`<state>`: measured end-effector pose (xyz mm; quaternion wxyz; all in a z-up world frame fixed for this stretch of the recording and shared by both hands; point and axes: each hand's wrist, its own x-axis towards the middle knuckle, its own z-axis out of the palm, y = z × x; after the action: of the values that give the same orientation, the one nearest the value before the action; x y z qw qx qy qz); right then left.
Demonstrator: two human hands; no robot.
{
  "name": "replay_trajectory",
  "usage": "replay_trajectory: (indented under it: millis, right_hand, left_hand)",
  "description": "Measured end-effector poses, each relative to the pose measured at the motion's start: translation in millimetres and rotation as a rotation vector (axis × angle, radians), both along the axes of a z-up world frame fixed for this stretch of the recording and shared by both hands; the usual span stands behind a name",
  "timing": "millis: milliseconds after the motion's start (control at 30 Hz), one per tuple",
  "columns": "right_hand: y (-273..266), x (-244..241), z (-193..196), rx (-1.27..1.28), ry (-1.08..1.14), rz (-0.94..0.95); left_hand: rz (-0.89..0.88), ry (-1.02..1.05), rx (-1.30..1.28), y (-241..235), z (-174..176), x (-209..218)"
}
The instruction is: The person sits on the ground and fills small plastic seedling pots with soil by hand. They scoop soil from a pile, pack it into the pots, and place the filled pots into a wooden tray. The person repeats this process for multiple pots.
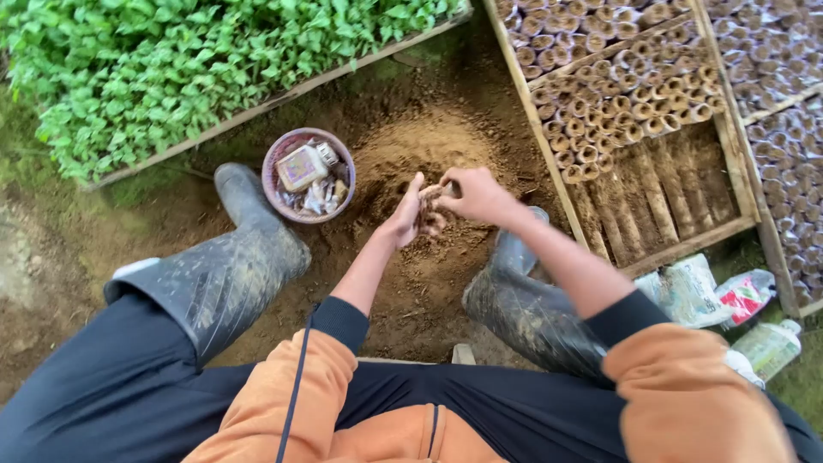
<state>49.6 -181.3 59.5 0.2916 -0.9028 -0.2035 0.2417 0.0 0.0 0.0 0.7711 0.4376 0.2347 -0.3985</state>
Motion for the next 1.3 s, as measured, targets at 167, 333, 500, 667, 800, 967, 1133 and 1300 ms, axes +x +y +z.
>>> replay_trajectory:
  millis: [167, 333, 500, 667, 800, 967, 1133, 1300]
  right_hand:
    - [-110.2, 50.8, 116.5, -0.131, -0.087, -0.027]
    - [-249.4, 74.7, 114.2, -0.358, -0.061, -0.249]
    - [-361.6, 55.2, -16.0, -0.493, -0.157, -0.594]
    - [-370.5, 45.9, -134.1, -0.455, -0.162, -0.825]
    - [-346.3, 40.6, -181.8, -0.42, -0.137, -1.022]
    - [-298.9, 49.4, -158.4, -0.373, 0.019, -1.149]
    - [-289.8, 41.0, -114.5, 0.244, 0.183, -1.392]
    - [-283.2, 35.9, -105.3, 0.334, 0.08, -1.334]
  left_hand:
    - [-0.575, -0.291, 0.676, 13.5, 22.3, -2.2]
    - [-0.98, -0.531, 1.211, -0.9, -14.5, -24.1]
    - [-1.321, -0.373, 1.488, -24.0, 49.6, -43.1]
    - [-1.284, -0.354, 1.421, -3.5, 35.4, -55.2]
    - [-1.272, -0.382, 1.449, 0.8, 19.4, -60.3]
    - [-1.304, -0.333, 1.423, 1.6, 12.2, -55.1]
    - [-1.325, -0.307, 1.426, 4.1, -12.8, -63.0]
    - [-1.315, -0.298, 1.433, 7.0, -26.1, -69.8]
